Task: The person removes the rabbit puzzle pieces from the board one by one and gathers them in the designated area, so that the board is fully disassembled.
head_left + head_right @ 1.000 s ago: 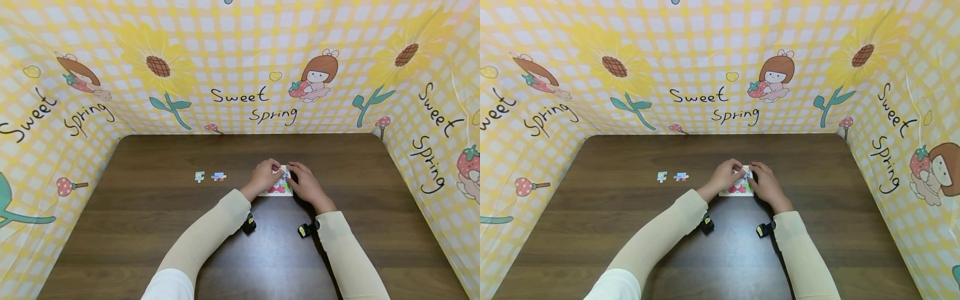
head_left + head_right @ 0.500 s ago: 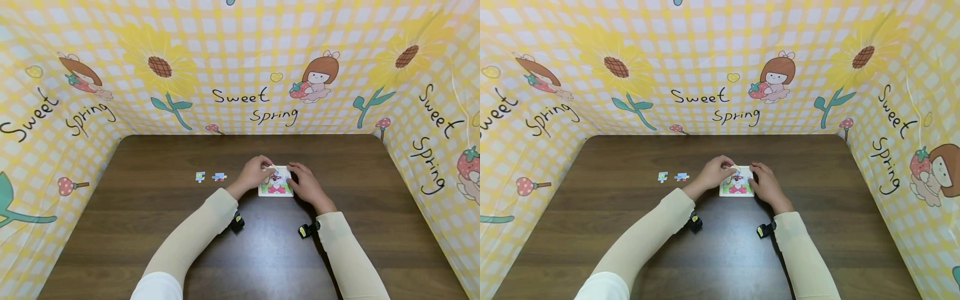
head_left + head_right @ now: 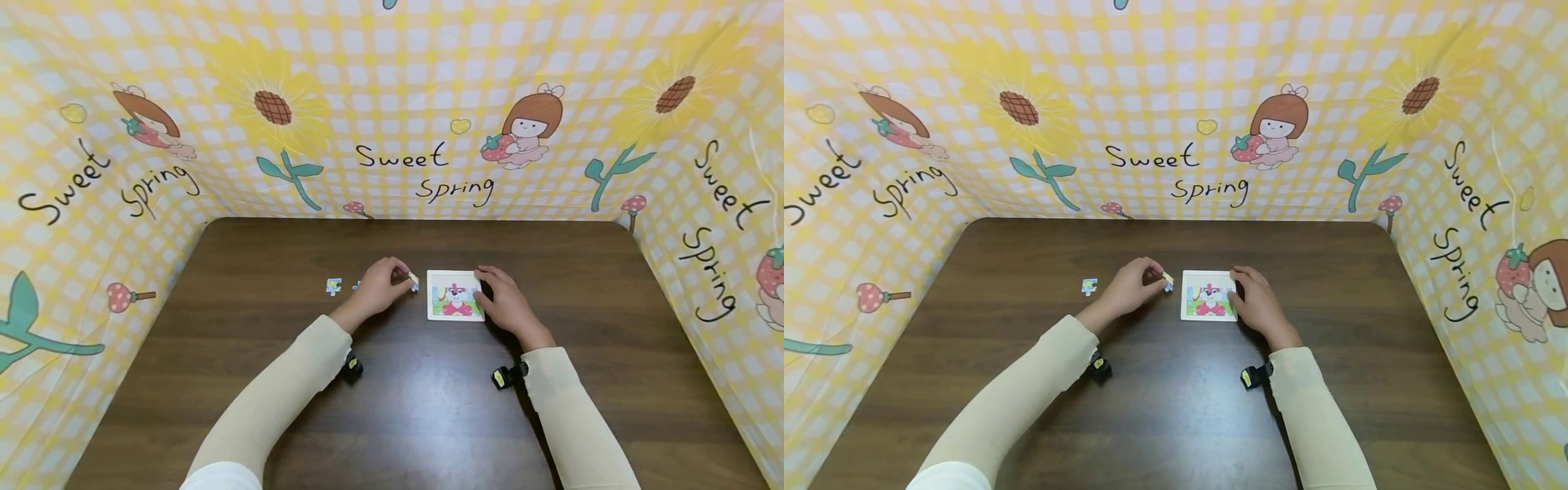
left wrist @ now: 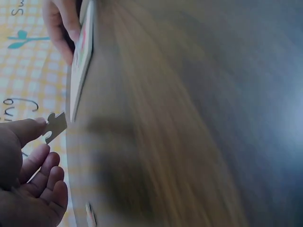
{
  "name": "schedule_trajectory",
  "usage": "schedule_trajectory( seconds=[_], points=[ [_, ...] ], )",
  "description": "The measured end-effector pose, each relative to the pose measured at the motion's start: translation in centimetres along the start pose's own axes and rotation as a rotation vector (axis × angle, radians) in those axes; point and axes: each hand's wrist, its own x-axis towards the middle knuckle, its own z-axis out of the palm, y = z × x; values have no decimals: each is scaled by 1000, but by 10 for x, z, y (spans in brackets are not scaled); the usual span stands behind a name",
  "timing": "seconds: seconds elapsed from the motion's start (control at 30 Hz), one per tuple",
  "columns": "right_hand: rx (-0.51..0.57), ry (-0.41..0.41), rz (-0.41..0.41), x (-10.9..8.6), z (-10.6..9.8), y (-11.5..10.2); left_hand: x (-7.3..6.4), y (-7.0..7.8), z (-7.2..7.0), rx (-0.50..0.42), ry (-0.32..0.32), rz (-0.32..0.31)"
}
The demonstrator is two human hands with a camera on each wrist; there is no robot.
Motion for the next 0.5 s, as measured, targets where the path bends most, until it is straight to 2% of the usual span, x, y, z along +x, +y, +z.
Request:
schedule_trajectory(
  seconds=[0.23, 0.5],
  points=[
    [-7, -3, 18, -1, -1, 2, -6, -11, -12, 141, -50, 14],
    [-6, -11, 16, 0, 0, 2, -11, -23, -17, 276, -42, 75]
  ],
)
